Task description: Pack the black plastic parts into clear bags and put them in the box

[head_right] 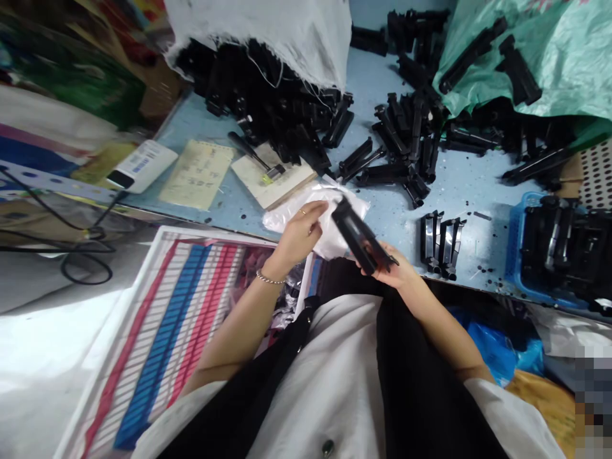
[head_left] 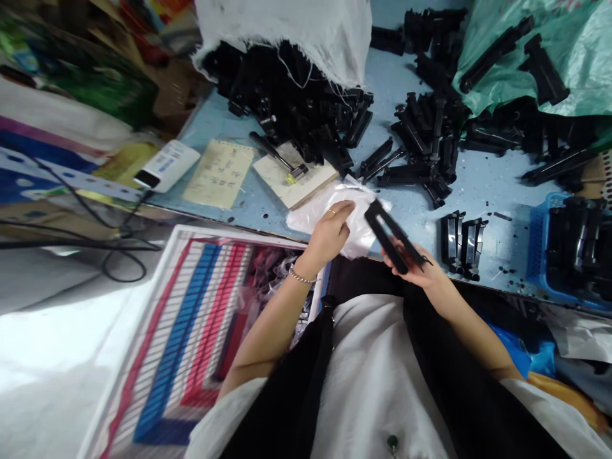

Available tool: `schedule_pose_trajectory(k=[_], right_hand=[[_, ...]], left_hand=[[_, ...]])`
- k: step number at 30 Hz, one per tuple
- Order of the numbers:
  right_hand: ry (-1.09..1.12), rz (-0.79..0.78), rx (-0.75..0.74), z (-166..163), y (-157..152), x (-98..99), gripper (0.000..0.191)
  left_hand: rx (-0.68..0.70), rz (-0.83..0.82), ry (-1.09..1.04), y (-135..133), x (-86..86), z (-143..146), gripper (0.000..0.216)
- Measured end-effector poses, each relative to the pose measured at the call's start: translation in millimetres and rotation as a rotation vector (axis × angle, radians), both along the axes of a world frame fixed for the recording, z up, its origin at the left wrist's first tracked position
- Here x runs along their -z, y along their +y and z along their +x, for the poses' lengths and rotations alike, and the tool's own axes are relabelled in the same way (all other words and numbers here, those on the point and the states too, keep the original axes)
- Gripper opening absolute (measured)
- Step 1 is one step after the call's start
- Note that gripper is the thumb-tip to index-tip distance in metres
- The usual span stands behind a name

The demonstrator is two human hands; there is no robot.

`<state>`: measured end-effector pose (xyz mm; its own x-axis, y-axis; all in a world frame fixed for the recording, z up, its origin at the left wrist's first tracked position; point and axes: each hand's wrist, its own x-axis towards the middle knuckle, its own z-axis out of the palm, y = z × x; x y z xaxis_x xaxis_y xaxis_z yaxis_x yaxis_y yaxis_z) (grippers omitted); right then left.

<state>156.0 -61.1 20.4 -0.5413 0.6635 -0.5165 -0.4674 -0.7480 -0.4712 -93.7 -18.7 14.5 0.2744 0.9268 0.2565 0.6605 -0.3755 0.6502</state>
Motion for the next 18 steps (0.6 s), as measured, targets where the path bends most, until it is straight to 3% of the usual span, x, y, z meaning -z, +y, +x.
schedule_pose_trajectory(k=[3, 6, 8, 12, 14, 18], right_hand=[[0.001, -0.144, -0.088, -5, -6, 7.3, 0.016], [-0.051, -0.123, 0.002, -22, 4, 20.3, 0.013], [-0.147, 0.035, 0.092, -32, 12, 24.8, 0.008], [-0.598, 0.586, 0.181, -44, 10, 14.6, 0.014], [-0.775, 0.835, 0.108, -45, 2, 2.0, 0.017], [-0.73, 1.088, -0.234, -23, -11, -25.9, 0.027]], left_hand=[[0.015, 0.0, -0.058, -7, -2.2, 2, 0.062], [0.127, 0.051, -0.043, -29, -10.0, 13, 0.069], [0.25, 0.058, -0.038, -45, -14.6, 24, 0.074], [0.332, 0.009, -0.049, -66, -20.7, 43, 0.071], [0.29, 0.018, -0.04, -73, -29.4, 43, 0.063], [0.137, -0.002, 0.03, -103, -63.8, 8, 0.034]])
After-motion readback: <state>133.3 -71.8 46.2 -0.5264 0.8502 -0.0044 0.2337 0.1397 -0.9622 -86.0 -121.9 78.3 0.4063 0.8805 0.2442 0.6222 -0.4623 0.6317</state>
